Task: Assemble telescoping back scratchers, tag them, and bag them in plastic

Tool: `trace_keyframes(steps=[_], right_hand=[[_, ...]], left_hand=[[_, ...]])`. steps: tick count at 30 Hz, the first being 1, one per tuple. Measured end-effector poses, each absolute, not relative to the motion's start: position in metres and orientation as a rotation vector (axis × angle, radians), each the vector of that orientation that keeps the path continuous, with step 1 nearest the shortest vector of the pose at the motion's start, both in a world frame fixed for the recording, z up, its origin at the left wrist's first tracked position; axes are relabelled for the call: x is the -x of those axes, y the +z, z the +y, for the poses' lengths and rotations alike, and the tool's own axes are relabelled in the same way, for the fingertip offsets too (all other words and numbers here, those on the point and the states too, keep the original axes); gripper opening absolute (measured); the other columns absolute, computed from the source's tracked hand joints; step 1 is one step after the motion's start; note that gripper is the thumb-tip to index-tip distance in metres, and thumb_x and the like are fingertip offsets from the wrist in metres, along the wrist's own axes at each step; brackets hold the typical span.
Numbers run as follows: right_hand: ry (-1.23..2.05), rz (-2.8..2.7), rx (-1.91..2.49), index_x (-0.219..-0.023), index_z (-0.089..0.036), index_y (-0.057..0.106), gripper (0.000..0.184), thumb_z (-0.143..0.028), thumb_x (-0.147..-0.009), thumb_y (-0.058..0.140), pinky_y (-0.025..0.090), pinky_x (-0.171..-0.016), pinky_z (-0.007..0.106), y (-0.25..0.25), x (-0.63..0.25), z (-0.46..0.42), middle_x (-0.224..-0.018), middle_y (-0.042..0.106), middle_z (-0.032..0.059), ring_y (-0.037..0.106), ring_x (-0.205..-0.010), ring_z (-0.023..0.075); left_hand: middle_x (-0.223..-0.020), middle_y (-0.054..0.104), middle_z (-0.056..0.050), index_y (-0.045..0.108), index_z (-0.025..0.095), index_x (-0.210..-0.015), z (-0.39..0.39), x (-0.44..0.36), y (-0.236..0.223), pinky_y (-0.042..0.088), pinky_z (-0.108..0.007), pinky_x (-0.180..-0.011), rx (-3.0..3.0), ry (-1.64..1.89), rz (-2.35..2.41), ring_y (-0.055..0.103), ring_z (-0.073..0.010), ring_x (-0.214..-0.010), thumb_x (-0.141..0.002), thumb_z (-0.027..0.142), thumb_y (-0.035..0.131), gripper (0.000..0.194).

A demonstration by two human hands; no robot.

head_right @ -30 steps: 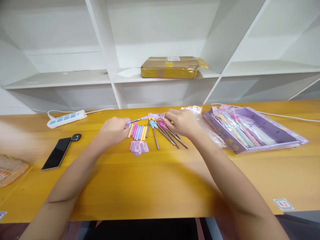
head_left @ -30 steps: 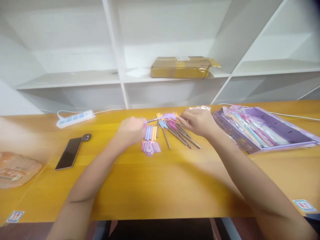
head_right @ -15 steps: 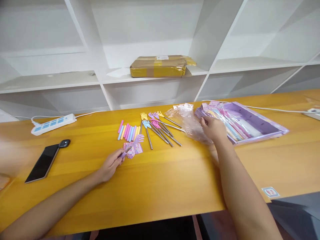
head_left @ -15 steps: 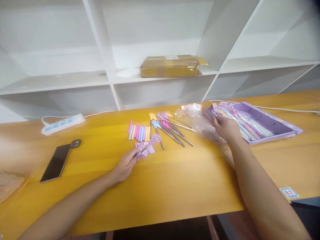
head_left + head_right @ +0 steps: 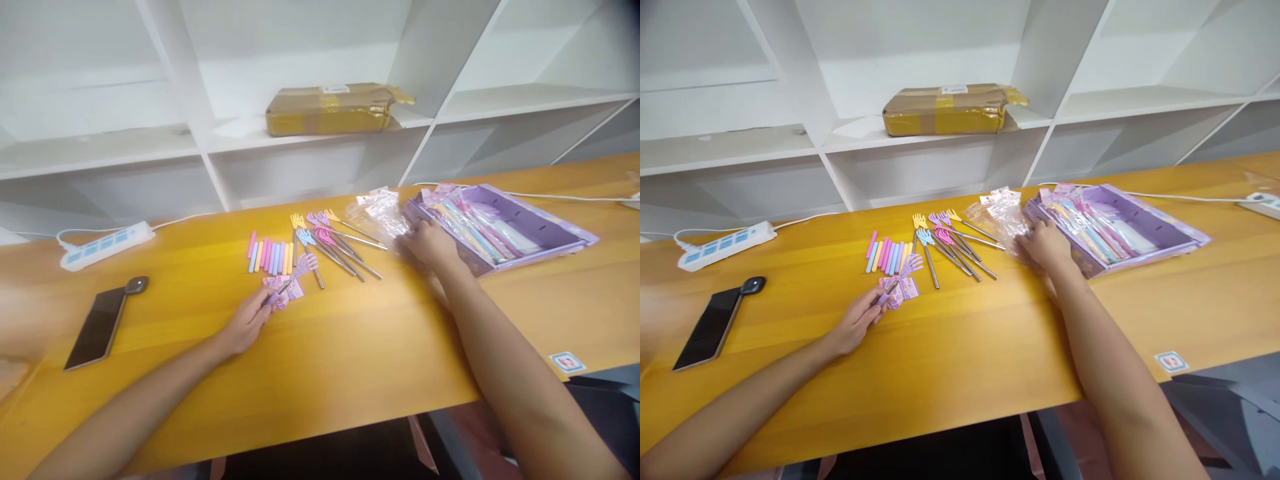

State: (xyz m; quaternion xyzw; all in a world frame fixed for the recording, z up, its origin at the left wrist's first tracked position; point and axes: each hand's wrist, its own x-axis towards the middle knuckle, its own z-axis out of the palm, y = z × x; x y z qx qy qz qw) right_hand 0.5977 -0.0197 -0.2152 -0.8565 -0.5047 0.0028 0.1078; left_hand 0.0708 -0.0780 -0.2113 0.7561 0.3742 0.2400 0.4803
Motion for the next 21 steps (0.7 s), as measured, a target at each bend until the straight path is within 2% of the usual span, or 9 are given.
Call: trace_keyframes(steps=[3, 7, 10, 12, 14, 17, 19, 21], right_hand=[[-0.018, -1.373, 2.489, -0.139, -0.013, 0.067, 0.051, -0.049, -0.105, 0.057, 0.049, -0.094, 0.043, -0.204, -0.592, -0.024, -0.149, 0.056, 0.0267, 0.067, -0.112, 0.0337], [-0.107, -1.379, 2.384, -0.125, -0.015, 0.073, 0.036, -0.038, -0.107, 0.053, 0.048, -0.095, 0.043, -0.194, -0.589, -0.029, -0.142, 0.063, 0.0243, 0.065, -0.114, 0.0331], [-0.093, -1.303, 2.277, -0.111, -0.015, 0.075, 0.026, -0.033, -0.102, 0.059, 0.048, -0.094, 0.044, -0.185, -0.589, -0.032, -0.124, 0.071, 0.0222, 0.066, -0.108, 0.0331], [-0.092, -1.233, 2.190, -0.105, -0.018, 0.073, 0.020, -0.033, -0.099, 0.061, 0.048, -0.092, 0.043, -0.177, -0.586, -0.033, -0.108, 0.074, 0.0165, 0.066, -0.099, 0.0294], [0.020, -1.154, 1.967, -0.099, -0.020, 0.069, 0.020, -0.039, -0.099, 0.065, 0.049, -0.084, 0.037, -0.167, -0.576, -0.033, -0.092, 0.072, 0.0101, 0.063, -0.083, 0.0231], [0.357, -1.052, 1.521, -0.094, -0.022, 0.061, 0.039, -0.061, -0.098, 0.065, 0.045, -0.063, 0.031, -0.157, -0.536, -0.036, -0.078, 0.061, 0.0029, 0.052, -0.062, 0.0154], [0.517, -1.089, 1.381, -0.097, -0.024, 0.059, 0.049, -0.073, -0.097, 0.062, 0.043, -0.055, 0.027, -0.156, -0.491, -0.048, -0.077, 0.058, 0.0004, 0.050, -0.058, 0.0131], [0.849, -1.135, 1.158, -0.101, -0.025, 0.061, 0.049, -0.072, -0.093, 0.073, 0.042, -0.052, 0.025, -0.159, -0.439, -0.069, -0.077, 0.059, -0.0008, 0.051, -0.057, 0.0115]], left_hand=[[-0.091, 0.054, -0.001, 0.057, 0.022, -0.116, -0.077, -0.071, -0.212, 0.040, -0.031, -0.072, -1.840, 0.595, 0.918, 0.045, -0.0166, -0.074, -0.114, 0.046, 0.040, 0.030], [-0.090, 0.054, 0.000, 0.056, 0.023, -0.120, -0.078, -0.072, -0.213, 0.040, -0.031, -0.070, -1.815, 0.592, 0.906, 0.043, -0.0154, -0.071, -0.114, 0.050, 0.040, 0.032], [-0.097, 0.058, -0.002, 0.053, 0.024, -0.133, -0.077, -0.073, -0.218, 0.040, -0.030, -0.068, -1.756, 0.627, 0.906, 0.043, -0.0154, -0.072, -0.112, 0.052, 0.044, 0.036], [-0.100, 0.059, -0.003, 0.046, 0.027, -0.144, -0.076, -0.073, -0.224, 0.039, -0.028, -0.066, -1.712, 0.702, 0.868, 0.042, -0.0149, -0.072, -0.111, 0.054, 0.047, 0.043], [-0.101, 0.057, -0.002, 0.047, 0.029, -0.144, -0.075, -0.074, -0.228, 0.038, -0.027, -0.064, -1.676, 0.777, 0.795, 0.039, -0.0135, -0.070, -0.112, 0.056, 0.048, 0.042], [-0.099, 0.051, -0.002, 0.065, 0.023, -0.117, -0.079, -0.077, -0.225, 0.037, -0.027, -0.063, -1.664, 0.765, 0.747, 0.039, -0.0116, -0.068, -0.112, 0.054, 0.047, 0.036], [-0.098, 0.048, -0.002, 0.070, 0.020, -0.104, -0.089, -0.083, -0.219, 0.038, -0.027, -0.063, -1.609, 0.709, 0.775, 0.041, -0.0110, -0.068, -0.111, 0.053, 0.052, 0.038], [-0.101, 0.050, -0.002, 0.072, 0.021, -0.111, -0.102, -0.089, -0.215, 0.041, -0.026, -0.063, -1.517, 0.658, 0.771, 0.044, -0.0113, -0.070, -0.107, 0.054, 0.060, 0.035]])
